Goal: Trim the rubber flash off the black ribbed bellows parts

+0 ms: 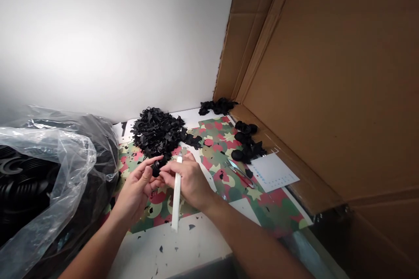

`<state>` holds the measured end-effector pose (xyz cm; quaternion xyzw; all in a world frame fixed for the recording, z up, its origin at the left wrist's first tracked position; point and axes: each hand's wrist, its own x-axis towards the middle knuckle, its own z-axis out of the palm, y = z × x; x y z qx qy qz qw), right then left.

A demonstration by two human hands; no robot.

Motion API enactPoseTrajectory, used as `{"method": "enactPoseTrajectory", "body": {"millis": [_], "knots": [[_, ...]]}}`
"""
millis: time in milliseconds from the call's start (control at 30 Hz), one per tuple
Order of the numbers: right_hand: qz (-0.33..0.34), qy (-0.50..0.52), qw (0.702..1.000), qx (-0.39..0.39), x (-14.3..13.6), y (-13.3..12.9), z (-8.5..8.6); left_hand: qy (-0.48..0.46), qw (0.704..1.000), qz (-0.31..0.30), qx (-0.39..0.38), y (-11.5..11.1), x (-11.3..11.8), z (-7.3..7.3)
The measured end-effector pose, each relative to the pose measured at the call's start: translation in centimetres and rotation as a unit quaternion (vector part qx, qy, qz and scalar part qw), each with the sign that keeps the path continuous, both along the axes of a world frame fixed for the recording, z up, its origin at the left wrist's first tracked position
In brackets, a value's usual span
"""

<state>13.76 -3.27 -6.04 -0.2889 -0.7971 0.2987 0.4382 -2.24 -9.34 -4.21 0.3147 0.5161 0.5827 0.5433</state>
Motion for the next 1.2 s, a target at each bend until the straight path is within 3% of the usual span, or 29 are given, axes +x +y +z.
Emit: {"method": "enactPoseTrajectory", "body": {"millis": [200, 367, 533, 767, 933, 1067, 1200], "knots": [[0.01, 0.073, 0.987, -0.144, 0.5, -0.2, 0.4, -0.108, 0.994, 0.027, -0.014, 0.3, -0.5, -0.2], [0.027, 0.094, 0.986, -0.134, 0.5, -0.5, 0.7, -0.118, 0.993, 0.016, -0.013, 0.1, -0.7, -0.7], [0.031, 0.144, 0.97, -0.195, 0.2, -0.7, 0.1, -0.114, 0.993, 0.014, -0.017, 0.1, -0.8, -0.8], [0.061, 0.092, 0.976, -0.188, 0.6, -0.8, 1.2, -0.119, 0.993, 0.01, -0.027, 0.3, -0.6, -0.5], [0.051, 0.077, 0.978, -0.184, 0.6, -0.8, 1.0, -0.123, 0.992, 0.016, -0.035, 0.2, -0.4, -0.2], [0.04, 0.069, 0.988, -0.129, 0.3, -0.8, 0.5, -0.127, 0.991, 0.025, -0.036, 0.3, -0.2, 0.1], [-0.002, 0.038, 0.996, 0.076, -0.4, -1.0, 0.3, -0.128, 0.991, 0.033, -0.027, 0.3, 0.1, 0.2]]}}
